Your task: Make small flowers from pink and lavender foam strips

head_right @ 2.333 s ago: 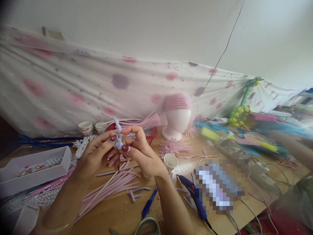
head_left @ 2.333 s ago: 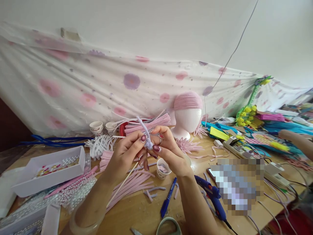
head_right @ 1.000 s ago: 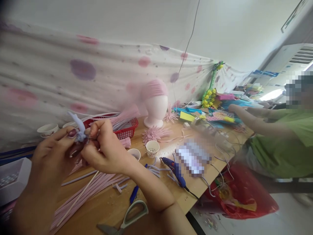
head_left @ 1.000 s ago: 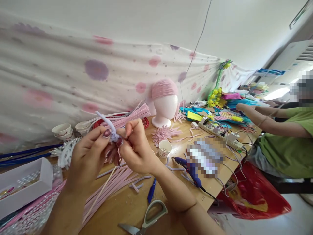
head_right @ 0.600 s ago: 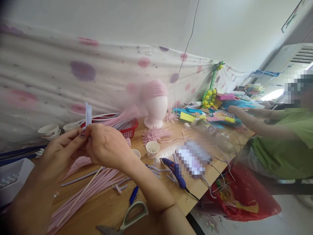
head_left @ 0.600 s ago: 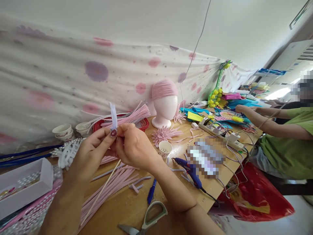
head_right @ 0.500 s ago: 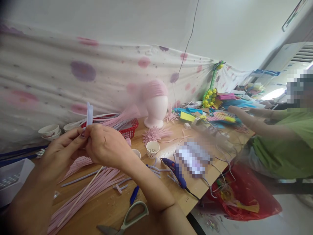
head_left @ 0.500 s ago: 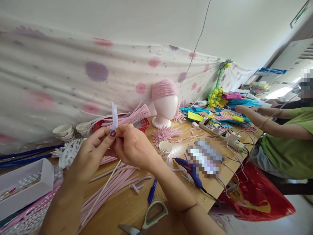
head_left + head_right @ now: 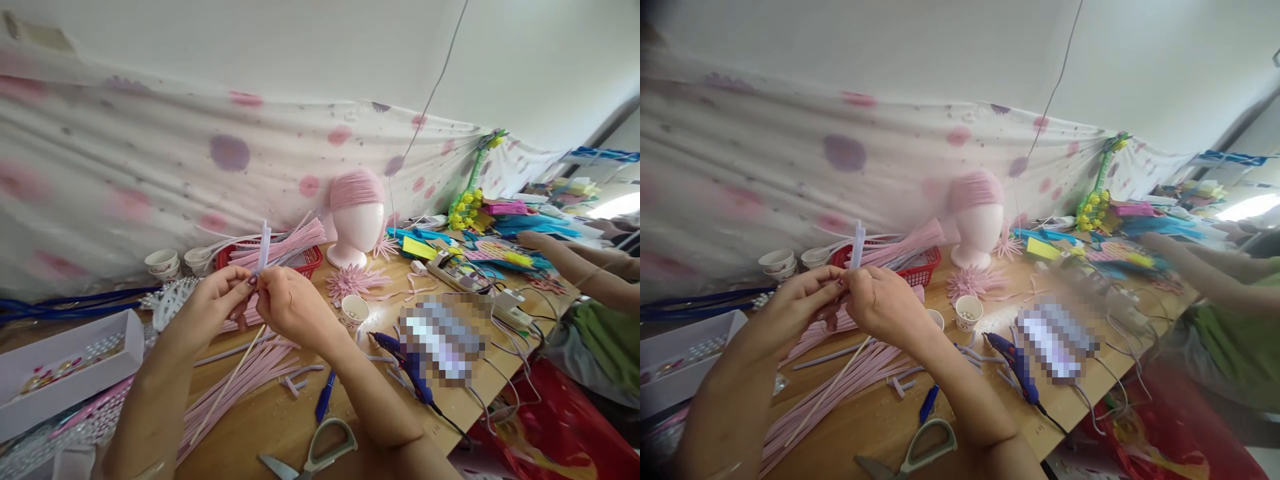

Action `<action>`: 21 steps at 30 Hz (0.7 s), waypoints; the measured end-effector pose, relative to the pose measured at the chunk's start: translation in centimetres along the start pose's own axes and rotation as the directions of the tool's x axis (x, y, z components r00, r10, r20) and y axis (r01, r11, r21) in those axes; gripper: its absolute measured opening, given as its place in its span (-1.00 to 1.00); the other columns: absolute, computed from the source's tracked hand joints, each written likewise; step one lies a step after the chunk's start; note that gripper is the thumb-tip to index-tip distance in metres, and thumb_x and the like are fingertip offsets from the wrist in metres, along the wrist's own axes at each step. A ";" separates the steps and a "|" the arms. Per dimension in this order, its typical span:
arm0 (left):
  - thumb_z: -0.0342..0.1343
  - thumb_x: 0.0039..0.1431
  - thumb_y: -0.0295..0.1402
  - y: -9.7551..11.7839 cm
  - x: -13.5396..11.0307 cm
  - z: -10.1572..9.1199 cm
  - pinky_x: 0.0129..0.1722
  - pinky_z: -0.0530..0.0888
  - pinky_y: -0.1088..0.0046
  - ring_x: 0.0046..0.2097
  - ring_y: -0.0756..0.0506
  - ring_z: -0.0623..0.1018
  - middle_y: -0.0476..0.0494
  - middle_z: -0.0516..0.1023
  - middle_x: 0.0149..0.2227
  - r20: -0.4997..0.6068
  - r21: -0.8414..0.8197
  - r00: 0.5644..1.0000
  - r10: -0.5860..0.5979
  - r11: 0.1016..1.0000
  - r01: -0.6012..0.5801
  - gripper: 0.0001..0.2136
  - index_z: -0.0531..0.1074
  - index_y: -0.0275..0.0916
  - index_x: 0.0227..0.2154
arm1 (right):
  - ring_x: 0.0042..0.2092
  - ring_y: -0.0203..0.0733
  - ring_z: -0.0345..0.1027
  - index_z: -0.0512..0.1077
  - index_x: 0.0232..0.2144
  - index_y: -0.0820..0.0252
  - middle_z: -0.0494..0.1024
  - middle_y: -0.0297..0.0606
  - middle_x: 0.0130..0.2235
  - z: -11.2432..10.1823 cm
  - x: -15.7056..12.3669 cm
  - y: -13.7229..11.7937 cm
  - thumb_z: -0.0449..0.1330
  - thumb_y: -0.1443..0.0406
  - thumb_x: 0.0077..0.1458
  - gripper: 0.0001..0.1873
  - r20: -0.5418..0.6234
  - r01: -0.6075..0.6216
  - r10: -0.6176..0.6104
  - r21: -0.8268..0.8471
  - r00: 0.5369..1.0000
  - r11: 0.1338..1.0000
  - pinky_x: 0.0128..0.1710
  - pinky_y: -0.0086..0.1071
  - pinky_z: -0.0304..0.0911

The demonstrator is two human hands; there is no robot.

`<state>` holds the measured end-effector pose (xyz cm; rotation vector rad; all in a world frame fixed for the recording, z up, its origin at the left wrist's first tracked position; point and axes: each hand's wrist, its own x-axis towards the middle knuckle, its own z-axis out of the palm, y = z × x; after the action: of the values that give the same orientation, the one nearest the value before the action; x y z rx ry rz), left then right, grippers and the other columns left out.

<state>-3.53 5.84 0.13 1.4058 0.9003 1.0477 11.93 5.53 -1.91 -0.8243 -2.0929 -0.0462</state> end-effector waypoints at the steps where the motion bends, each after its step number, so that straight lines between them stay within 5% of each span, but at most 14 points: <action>1: 0.33 -0.09 -0.21 0.1 0.1 0.0 -0.70 0.35 0.64 -0.64 0.10 0.28 0.13 0.32 -0.65 0.001 0.003 1.000 -0.001 1.000 0.001 -0.72 0.39 -0.27 -0.46 | -0.35 -0.11 0.27 0.13 -0.28 0.12 0.38 -0.25 -0.42 0.0 0.0 0.1 -0.07 0.45 0.09 -0.84 -0.005 -0.004 0.004 0.008 1.000 1.000 -0.30 -0.22 0.24; 7: 0.29 -0.07 -0.13 0.4 0.3 0.0 -0.69 0.41 0.60 -0.63 0.11 0.29 0.12 0.32 -0.60 0.076 -0.036 0.997 -0.025 0.999 0.027 -0.67 0.40 -0.31 -0.44 | -0.42 -0.25 0.15 0.00 -0.30 0.08 0.25 -0.35 -0.40 -0.5 0.0 -0.1 -0.08 0.43 0.12 -0.83 -0.064 -0.013 0.021 0.125 0.998 0.992 -0.41 -0.36 0.15; 13: 0.32 -0.04 -0.17 0.3 0.2 -0.6 -0.68 0.44 0.61 -0.62 0.12 0.26 0.08 0.35 -0.57 0.160 -0.100 0.986 -0.036 0.994 0.053 -0.70 0.39 -0.30 -0.47 | -0.43 -0.33 0.09 -0.03 -0.29 0.06 0.14 -0.42 -0.37 -1.5 -0.5 -0.3 0.02 0.44 0.10 -0.73 0.001 -0.132 0.140 0.350 0.990 0.927 -0.41 -0.42 0.10; 18: 0.34 -0.04 -0.20 0.4 0.1 -0.6 -0.70 0.39 0.66 -0.66 0.17 0.20 0.05 0.39 -0.56 0.291 -0.293 0.955 -0.061 0.945 0.149 -0.71 0.45 -0.32 -0.42 | -0.40 -0.33 0.07 -0.02 -0.26 0.04 0.11 -0.43 -0.36 -1.6 -0.5 -0.4 0.00 0.51 0.11 -0.69 -0.019 -0.091 0.120 0.532 0.993 0.842 -0.37 -0.42 0.13; 21: 0.35 -0.05 -0.18 0.6 0.0 0.0 -0.71 0.39 0.67 -0.67 0.19 0.16 0.06 0.38 -0.56 0.282 -0.362 0.958 -0.053 0.919 0.158 -0.70 0.44 -0.33 -0.50 | -0.38 -0.32 0.11 0.00 -0.27 0.05 0.13 -0.42 -0.35 -1.7 -0.6 -0.5 0.02 0.52 0.11 -0.69 -0.040 -0.082 0.117 0.493 0.992 0.866 -0.34 -0.39 0.12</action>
<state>-3.57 5.74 0.74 1.1207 0.5318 0.8680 13.10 4.28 -1.19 -0.6032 -1.8692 0.4910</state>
